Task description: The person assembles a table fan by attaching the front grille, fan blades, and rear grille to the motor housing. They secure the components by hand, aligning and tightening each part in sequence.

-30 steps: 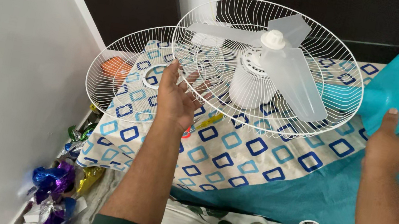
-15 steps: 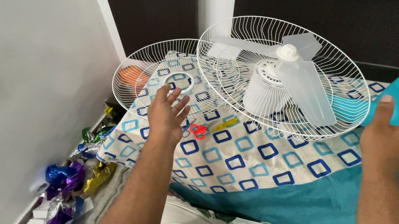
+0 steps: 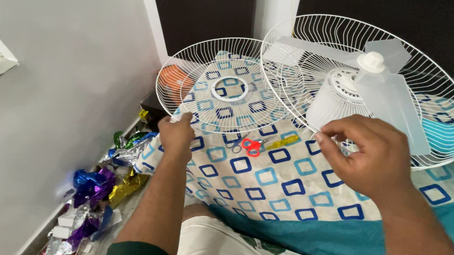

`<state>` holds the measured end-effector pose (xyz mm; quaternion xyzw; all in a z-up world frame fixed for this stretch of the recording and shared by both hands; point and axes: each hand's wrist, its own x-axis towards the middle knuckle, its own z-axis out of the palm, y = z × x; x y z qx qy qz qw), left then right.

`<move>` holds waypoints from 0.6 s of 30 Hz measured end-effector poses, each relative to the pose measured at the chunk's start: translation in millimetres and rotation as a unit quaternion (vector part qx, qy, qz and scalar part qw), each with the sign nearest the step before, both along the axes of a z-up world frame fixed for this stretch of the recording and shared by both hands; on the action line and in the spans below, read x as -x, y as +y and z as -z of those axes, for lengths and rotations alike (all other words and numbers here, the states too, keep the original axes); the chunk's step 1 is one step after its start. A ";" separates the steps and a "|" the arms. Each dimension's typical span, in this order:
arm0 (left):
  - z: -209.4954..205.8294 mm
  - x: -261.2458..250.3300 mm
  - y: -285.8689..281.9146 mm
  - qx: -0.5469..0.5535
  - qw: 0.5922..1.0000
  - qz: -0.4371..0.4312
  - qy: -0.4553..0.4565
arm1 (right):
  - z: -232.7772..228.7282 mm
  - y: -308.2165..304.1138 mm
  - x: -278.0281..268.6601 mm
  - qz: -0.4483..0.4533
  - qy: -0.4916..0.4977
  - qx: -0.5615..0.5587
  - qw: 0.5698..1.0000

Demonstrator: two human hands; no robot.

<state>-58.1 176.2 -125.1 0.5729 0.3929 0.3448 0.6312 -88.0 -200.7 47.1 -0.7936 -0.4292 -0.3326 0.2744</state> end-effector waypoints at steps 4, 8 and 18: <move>3.8 -6.0 15.0 0.142 0.981 0.135 0.009 | -3.9 16.9 4.2 -0.008 -0.009 0.032 0.999; 7.9 -15.8 22.6 0.261 0.945 0.191 -0.049 | -2.7 17.0 5.2 0.002 -0.009 0.034 0.999; -69.7 43.2 27.6 0.236 0.948 0.080 -0.195 | -11.7 22.3 17.1 0.005 -0.062 0.050 0.997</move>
